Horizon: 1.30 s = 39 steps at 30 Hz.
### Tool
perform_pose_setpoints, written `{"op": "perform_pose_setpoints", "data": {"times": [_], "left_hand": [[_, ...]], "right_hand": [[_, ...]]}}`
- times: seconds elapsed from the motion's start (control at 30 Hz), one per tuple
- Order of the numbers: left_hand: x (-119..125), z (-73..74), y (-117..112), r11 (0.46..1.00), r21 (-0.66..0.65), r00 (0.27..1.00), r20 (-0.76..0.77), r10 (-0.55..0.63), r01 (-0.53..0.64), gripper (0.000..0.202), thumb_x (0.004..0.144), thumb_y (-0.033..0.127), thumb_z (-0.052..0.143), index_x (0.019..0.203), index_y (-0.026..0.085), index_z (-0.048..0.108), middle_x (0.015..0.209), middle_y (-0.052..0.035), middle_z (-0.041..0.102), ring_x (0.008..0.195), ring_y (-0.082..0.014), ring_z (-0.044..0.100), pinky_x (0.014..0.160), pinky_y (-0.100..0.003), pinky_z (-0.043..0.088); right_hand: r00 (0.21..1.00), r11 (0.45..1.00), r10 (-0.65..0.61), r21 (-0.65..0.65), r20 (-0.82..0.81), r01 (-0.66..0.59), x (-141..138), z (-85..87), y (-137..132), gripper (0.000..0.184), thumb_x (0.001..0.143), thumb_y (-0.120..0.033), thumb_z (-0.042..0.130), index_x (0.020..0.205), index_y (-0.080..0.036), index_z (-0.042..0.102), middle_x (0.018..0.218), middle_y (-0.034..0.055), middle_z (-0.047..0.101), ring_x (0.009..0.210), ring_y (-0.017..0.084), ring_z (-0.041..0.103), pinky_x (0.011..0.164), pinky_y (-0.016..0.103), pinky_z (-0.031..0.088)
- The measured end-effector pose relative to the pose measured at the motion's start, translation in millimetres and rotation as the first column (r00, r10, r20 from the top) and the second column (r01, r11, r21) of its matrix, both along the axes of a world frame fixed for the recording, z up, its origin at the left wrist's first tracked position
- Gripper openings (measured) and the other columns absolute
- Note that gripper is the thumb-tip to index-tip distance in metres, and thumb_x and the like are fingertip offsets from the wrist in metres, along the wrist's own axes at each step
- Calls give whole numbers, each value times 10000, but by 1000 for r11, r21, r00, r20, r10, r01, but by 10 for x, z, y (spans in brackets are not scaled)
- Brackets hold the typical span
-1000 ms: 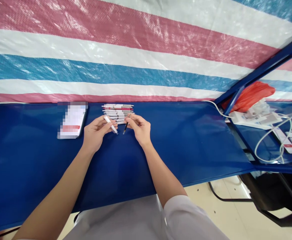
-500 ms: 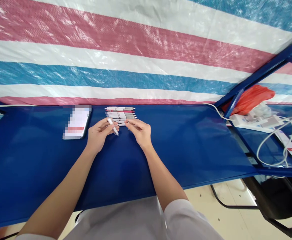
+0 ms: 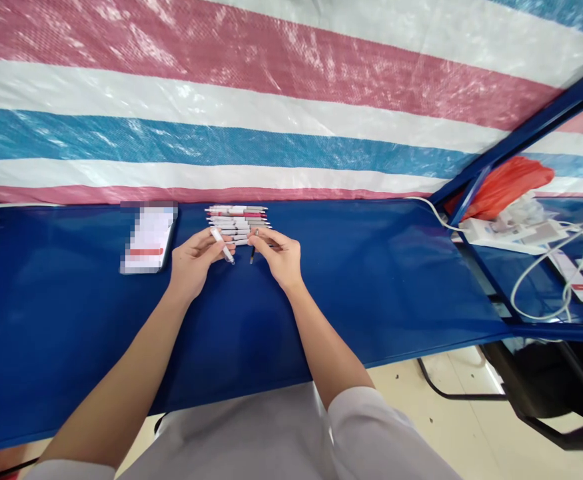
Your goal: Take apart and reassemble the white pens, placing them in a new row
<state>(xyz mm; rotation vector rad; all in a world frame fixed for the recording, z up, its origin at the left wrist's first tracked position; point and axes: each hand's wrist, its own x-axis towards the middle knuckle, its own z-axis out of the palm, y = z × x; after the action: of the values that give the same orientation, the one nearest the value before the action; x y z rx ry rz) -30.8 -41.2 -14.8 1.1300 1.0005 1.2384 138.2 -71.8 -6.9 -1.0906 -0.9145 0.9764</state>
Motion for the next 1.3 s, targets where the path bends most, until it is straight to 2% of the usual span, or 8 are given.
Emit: {"op": "perform_pose_setpoints", "data": {"times": [0.13, 0.3, 0.43, 0.73, 0.9, 0.97, 1.1, 1.3], "left_hand": [[-15, -15, 8, 999, 25, 1000, -2, -20, 20, 449, 734, 392, 797, 1103, 167, 676, 969, -77, 748, 817, -238, 741, 804, -413, 617], [-35, -35, 14, 999, 35, 999, -27, -35, 35, 442, 761, 405, 771, 1129, 178, 679, 1000, -75, 744, 839, -230, 735, 832, -417, 608], [-29, -30, 16, 998, 33, 999, -29, -44, 45, 443, 756, 408, 776, 1129, 183, 698, 1001, -75, 745, 818, -220, 730, 821, -404, 604], [-68, -46, 1, 995, 97, 990, -138, -15, 28, 419, 800, 401, 731, 1163, 195, 708, 1000, -65, 745, 783, -192, 699, 799, -357, 578], [-74, -13, -30, 994, 110, 970, -244, 2, 26, 423, 812, 430, 708, 1162, 193, 713, 998, -72, 752, 798, -211, 705, 774, -348, 578], [-63, -1, -48, 989, 124, 952, -303, -34, 74, 414, 816, 438, 699, 1149, 194, 721, 992, -72, 757, 812, -221, 714, 783, -350, 583], [-38, 15, -90, 954, 196, 901, -415, -127, 225, 342, 825, 410, 689, 1099, 213, 748, 996, -59, 768, 900, -236, 721, 902, -371, 563], [-37, 56, -121, 946, 196, 879, -454, -147, 259, 321, 816, 376, 692, 1094, 226, 753, 1003, -49, 773, 930, -252, 725, 894, -374, 572]], "right_hand": [[991, 995, 33, -87, -130, -45, 19, -4, 52, 318, 686, -413, 793, 939, -231, 732, 879, 8, 771, 783, 186, 743, 683, 318, 627], [975, 985, 28, -159, -219, -64, 59, -47, 113, 352, 691, -414, 790, 981, -231, 711, 911, 8, 769, 774, 152, 738, 646, 266, 616], [978, 986, 27, -158, -206, -61, 76, -71, 122, 358, 705, -429, 776, 999, -237, 706, 936, 11, 766, 789, 149, 736, 655, 261, 614], [979, 992, 6, -125, -202, -32, 41, -73, 103, 342, 711, -428, 770, 988, -235, 715, 962, 9, 739, 831, 149, 725, 715, 281, 623], [980, 995, -21, -95, -197, 2, 38, -35, 84, 322, 703, -436, 768, 945, -227, 734, 1133, 22, 687, 798, 128, 712, 710, 289, 635], [979, 995, -39, -98, -198, 20, 48, -11, 73, 332, 705, -439, 763, 962, -230, 733, 1147, 22, 682, 800, 129, 710, 713, 293, 637], [971, 994, -93, -78, -221, 77, 66, 33, 48, 337, 717, -430, 757, 998, -245, 725, 1083, 10, 698, 837, 145, 712, 733, 308, 640], [941, 985, -173, -74, -291, 158, 90, 85, 23, 370, 707, -436, 762, 1024, -256, 697, 957, -5, 714, 842, 159, 721, 690, 282, 634]]}}
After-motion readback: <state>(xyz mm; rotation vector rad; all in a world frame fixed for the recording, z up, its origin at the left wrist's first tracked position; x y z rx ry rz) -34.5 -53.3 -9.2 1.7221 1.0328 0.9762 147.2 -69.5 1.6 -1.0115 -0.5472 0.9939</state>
